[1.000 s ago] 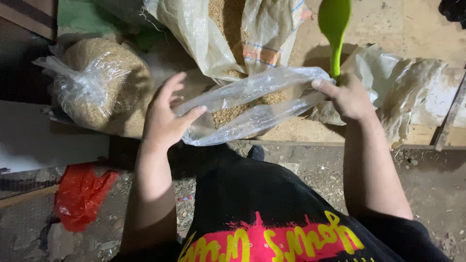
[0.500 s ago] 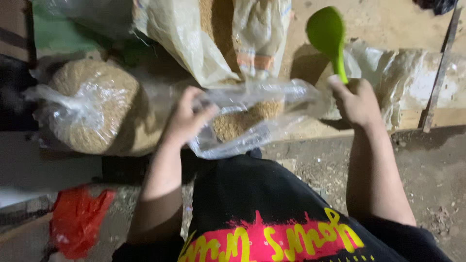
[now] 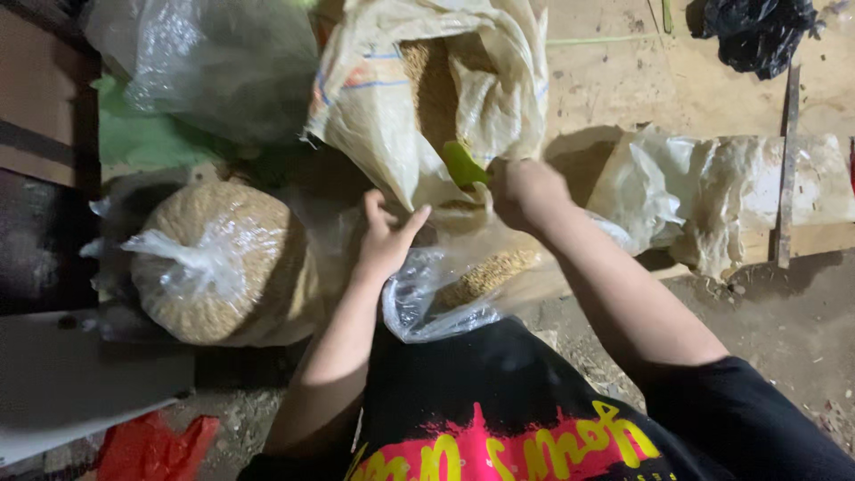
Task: The person scoops grain from a large sack using a green scoop and pours it into a clear plastic bag. The person repeats this action multiple times to fill the bag.
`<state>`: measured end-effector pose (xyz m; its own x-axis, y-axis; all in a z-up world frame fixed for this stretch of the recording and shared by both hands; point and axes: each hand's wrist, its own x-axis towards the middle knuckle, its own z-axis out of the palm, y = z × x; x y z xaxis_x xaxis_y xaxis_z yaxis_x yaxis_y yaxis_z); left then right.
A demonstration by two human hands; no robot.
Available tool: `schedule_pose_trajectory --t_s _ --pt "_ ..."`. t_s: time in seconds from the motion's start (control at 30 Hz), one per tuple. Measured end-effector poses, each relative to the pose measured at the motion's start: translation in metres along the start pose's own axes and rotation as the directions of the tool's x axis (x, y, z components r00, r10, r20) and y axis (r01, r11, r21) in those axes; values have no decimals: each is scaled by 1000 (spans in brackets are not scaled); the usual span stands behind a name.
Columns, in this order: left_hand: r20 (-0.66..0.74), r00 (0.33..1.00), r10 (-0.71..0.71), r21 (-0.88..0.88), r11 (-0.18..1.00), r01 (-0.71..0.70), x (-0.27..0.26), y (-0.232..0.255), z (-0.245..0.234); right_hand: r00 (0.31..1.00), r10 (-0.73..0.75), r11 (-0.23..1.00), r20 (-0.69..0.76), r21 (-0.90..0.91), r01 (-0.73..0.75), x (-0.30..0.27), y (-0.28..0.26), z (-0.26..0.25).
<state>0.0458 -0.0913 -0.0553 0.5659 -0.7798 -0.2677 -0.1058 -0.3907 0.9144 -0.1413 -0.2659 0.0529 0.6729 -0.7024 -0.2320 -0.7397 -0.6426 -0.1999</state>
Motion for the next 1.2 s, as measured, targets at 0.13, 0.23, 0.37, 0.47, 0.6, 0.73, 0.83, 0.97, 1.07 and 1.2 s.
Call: schedule_pose_trajectory --t_s 0.13,0.23,0.37,0.47,0.6,0.73,0.83,0.97,1.07,1.2 --pt "-67 958 277 67 960 -273 64 -16 27 997 -1 1000 -73 23 3 32 -17 35" --pt "-30 997 73 1 997 -73 79 -12 50 989 147 989 -28 0 -147 41 -22 36" --pt "79 987 -141 -347 924 159 59 14 36 959 262 965 -105 36 -260 50 -19 14" --pt "-24 992 121 -337 934 -122 29 27 14 956 215 975 -200 -16 -222 63 -13 8" --pt "-46 990 136 -428 893 -142 20 36 -2 962 220 975 -163 45 -215 92 -13 16" --pt "-41 986 162 -436 885 -163 34 28 -7 962 273 931 -7 254 -262 124 -29 24" --pt "-142 902 409 -445 787 -427 48 22 -3 959 170 926 -226 369 -77 121 -42 35" --pt "-93 943 321 -428 842 -329 50 8 -1 971 149 891 -188 452 -49 109 -51 49" --pt "-95 948 305 -435 844 -315 54 3 3 976 112 865 -186 502 -4 100 -44 49" --pt "-117 949 293 -528 791 -309 63 -7 10 996 36 840 -80 542 13 83 -28 50"
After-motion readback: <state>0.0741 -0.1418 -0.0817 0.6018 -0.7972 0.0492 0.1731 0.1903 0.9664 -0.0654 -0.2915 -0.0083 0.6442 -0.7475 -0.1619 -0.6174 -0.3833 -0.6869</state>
